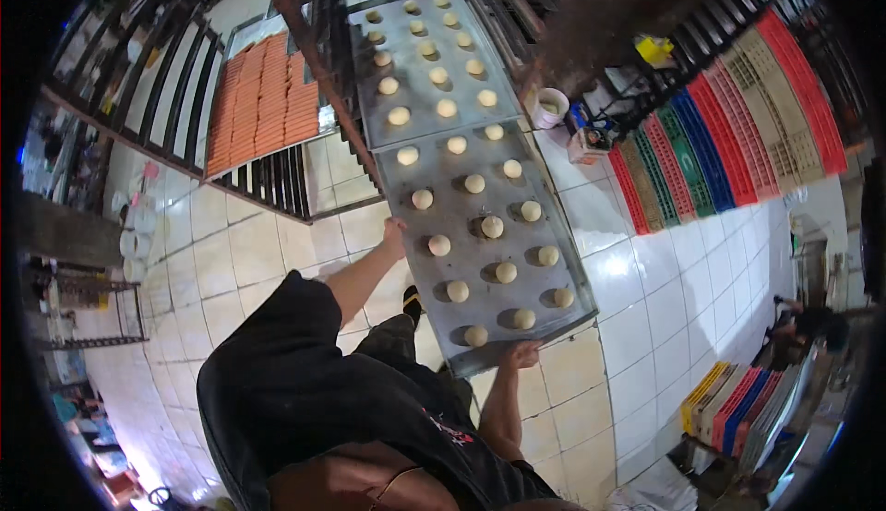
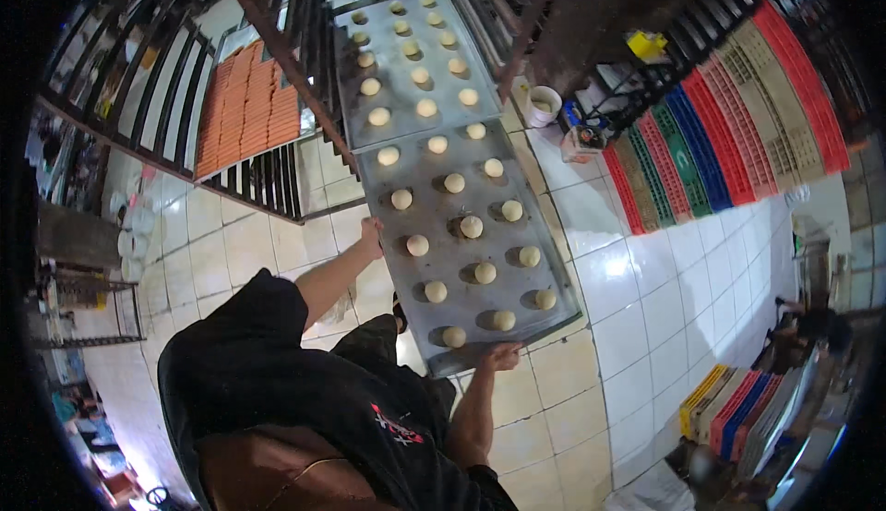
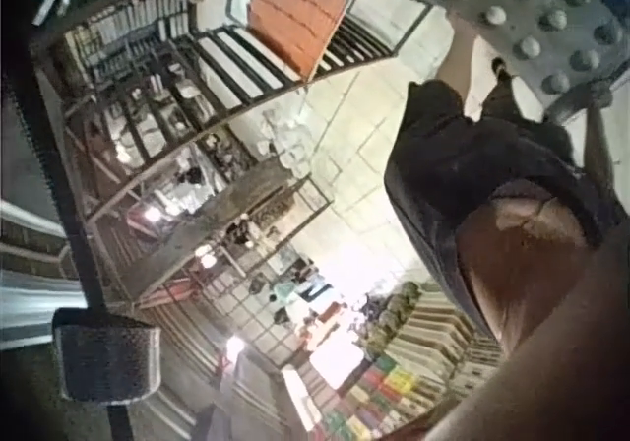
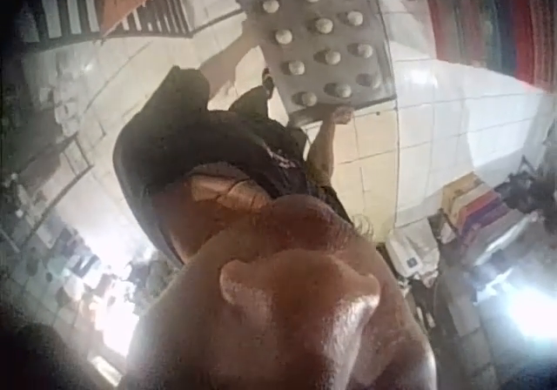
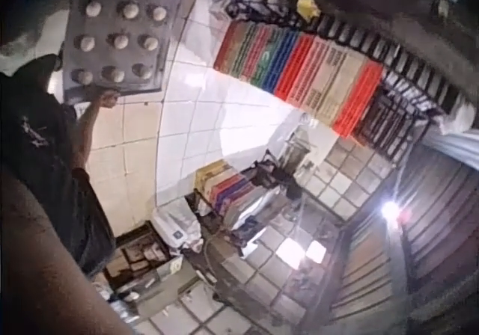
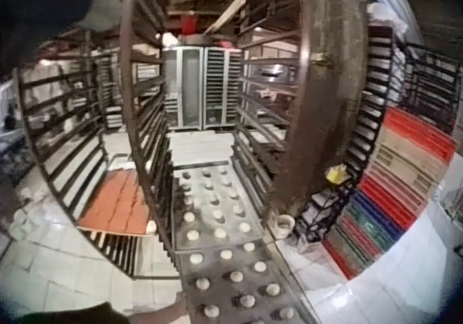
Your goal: Dipping dough balls in a coating and then rolling them flat with a rolling pin.
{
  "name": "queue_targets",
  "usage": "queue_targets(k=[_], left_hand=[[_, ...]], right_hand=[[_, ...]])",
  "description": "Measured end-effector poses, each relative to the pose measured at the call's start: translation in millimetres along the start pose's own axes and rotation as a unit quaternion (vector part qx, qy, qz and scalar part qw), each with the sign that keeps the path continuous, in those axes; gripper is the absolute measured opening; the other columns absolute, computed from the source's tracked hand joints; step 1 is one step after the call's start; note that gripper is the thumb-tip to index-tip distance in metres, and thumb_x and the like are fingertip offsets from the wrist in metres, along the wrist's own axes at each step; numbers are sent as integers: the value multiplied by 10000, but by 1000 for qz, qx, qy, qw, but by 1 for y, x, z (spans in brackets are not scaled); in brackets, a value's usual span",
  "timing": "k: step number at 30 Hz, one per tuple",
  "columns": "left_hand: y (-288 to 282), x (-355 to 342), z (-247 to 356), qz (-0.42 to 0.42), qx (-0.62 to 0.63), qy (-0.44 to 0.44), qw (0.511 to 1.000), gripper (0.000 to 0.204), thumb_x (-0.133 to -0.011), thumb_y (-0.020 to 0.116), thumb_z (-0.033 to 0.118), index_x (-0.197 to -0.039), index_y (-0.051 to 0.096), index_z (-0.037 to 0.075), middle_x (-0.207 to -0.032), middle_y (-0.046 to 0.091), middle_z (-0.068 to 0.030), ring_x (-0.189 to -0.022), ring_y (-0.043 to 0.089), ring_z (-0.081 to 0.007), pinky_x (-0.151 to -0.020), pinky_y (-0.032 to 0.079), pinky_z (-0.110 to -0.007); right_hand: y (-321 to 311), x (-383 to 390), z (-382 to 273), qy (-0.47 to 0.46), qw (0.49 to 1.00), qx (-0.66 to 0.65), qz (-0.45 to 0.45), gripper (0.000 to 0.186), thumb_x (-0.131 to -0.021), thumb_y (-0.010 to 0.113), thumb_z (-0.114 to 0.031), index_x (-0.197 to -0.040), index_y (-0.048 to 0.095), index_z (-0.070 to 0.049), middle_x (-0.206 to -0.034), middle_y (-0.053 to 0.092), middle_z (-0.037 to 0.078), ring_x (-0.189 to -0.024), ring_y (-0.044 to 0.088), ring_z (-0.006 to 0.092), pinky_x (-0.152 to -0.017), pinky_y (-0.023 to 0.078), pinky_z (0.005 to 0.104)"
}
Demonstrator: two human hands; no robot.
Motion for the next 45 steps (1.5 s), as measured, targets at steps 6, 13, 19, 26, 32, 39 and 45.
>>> queue_targets(k=[6,13,19,26,32,39,45], left_hand=[[1,9,79,-15,-118,34,992,147,-767,551,315,-771,578,171,-791,528,-13,-741,488,-182,-747,406,-379],[-86,78,96,44,-573,322,752,440,-824,597,220,-1236,587,66,-1081,674,-148,-1031,627,-264,-939,462,-345],[-244,184,-11,83,-553,166,812,420,-757,654,247,-1118,660,32,-1040,681,-208,-974,656,-322,-857,515,-389],[-330,348,-191,337,91,26,937,467,-916,512,344,-1300,535,80,-1193,637,-97,-995,612,-237,-854,499,-395],[-118,343,-153,122,319,161,926,399,-987,414,276,-1291,511,36,-1249,581,-139,-1106,572,-280,-992,447,-429],[-46,405,-83,-274,457,574,622,863,-914,278,700,-1433,342,14,-1420,448,-189,-1326,412,-332,-1113,313,-432],[-107,621,-228,191,494,743,410,684,-953,344,557,-1390,403,34,-1439,423,-165,-1336,396,-273,-1107,303,-448]], right_hand=[[78,117,-2,402,886,-204,-110,621,-943,433,-526,-894,639,57,-891,647,238,-774,616,379,-664,497,530],[135,102,-183,384,833,-176,-358,596,-909,529,-517,-1086,617,45,-1009,635,153,-854,594,315,-753,506,429],[311,87,-260,340,639,-334,-604,451,-956,507,-444,-1358,376,-289,-1410,409,-34,-1186,437,207,-954,349,523],[238,105,-426,3,516,-247,-820,440,-947,510,-280,-1358,520,-124,-1370,540,37,-1310,446,178,-1054,335,436],[5,236,-451,-330,279,-278,-857,449,-975,544,-253,-1336,497,10,-1293,585,118,-1193,551,220,-993,412,304],[-219,229,-353,-726,-216,-427,-494,566,-961,453,-424,-1431,422,-111,-1516,341,140,-1391,332,331,-1108,187,605],[-169,315,-238,-772,-289,-87,-559,555,-994,427,-416,-1464,361,-129,-1530,322,122,-1417,289,276,-1119,177,580]])
Point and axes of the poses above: each hand's wrist, its own x-axis away from the middle knuckle, its own y-axis out of the palm, z = x × y, the point moved 9 cm from there along -x, towards the middle knuckle
